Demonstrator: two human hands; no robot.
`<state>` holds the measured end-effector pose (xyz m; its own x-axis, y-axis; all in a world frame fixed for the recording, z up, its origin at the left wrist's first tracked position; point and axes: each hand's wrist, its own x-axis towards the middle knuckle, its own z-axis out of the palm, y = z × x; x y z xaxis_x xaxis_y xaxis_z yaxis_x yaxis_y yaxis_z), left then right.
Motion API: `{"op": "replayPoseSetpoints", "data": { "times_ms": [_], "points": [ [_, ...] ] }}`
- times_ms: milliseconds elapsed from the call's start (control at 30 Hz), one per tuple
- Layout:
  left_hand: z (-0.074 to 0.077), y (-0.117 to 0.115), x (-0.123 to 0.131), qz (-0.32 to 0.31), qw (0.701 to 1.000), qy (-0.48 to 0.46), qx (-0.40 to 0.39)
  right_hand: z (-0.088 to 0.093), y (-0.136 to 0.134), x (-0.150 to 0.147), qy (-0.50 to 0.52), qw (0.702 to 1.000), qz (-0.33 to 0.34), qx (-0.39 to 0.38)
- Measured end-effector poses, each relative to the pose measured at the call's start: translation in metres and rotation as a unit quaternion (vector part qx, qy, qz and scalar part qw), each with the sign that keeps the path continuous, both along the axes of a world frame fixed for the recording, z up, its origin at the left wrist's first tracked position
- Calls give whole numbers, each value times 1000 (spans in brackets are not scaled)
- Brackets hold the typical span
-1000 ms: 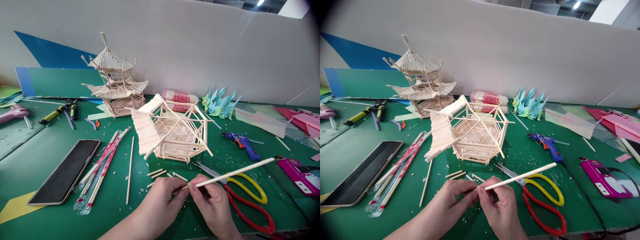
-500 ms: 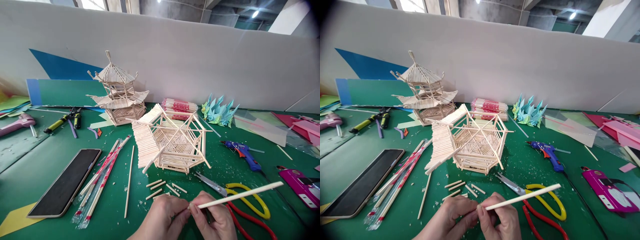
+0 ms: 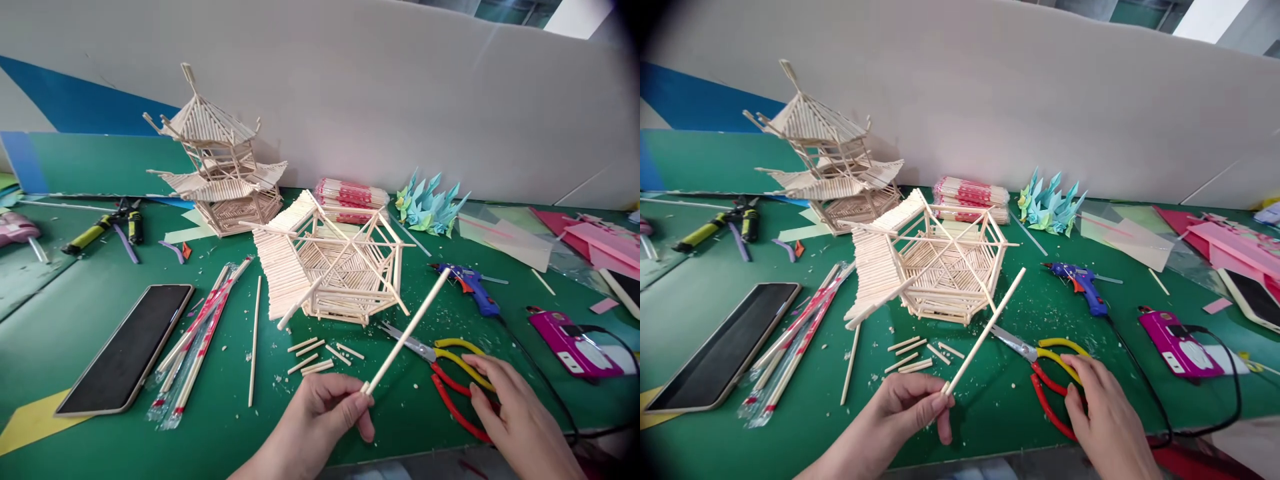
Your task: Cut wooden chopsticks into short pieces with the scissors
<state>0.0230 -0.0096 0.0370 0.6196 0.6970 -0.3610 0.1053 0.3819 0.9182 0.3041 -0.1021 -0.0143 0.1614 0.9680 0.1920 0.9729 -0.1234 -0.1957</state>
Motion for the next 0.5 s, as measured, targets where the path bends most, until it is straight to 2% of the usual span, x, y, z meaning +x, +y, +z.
{"op": "replayPoseSetpoints", "data": {
  "times_ms": [167, 300, 400, 500],
  "points": [
    [-3, -5, -2, 38, 995, -41, -81, 2, 12, 9, -15, 997, 24, -65],
    [-2, -5, -3, 39, 996, -43, -75, 5, 23, 14, -16, 993, 40, -107],
    [0, -5, -4, 37, 999, -10, -14, 8, 19, 16, -2, 994, 43, -105],
    [3, -5, -5, 39, 989, 58, 129, 11, 1, 17, 72, 994, 12, -82]
  ]
}}
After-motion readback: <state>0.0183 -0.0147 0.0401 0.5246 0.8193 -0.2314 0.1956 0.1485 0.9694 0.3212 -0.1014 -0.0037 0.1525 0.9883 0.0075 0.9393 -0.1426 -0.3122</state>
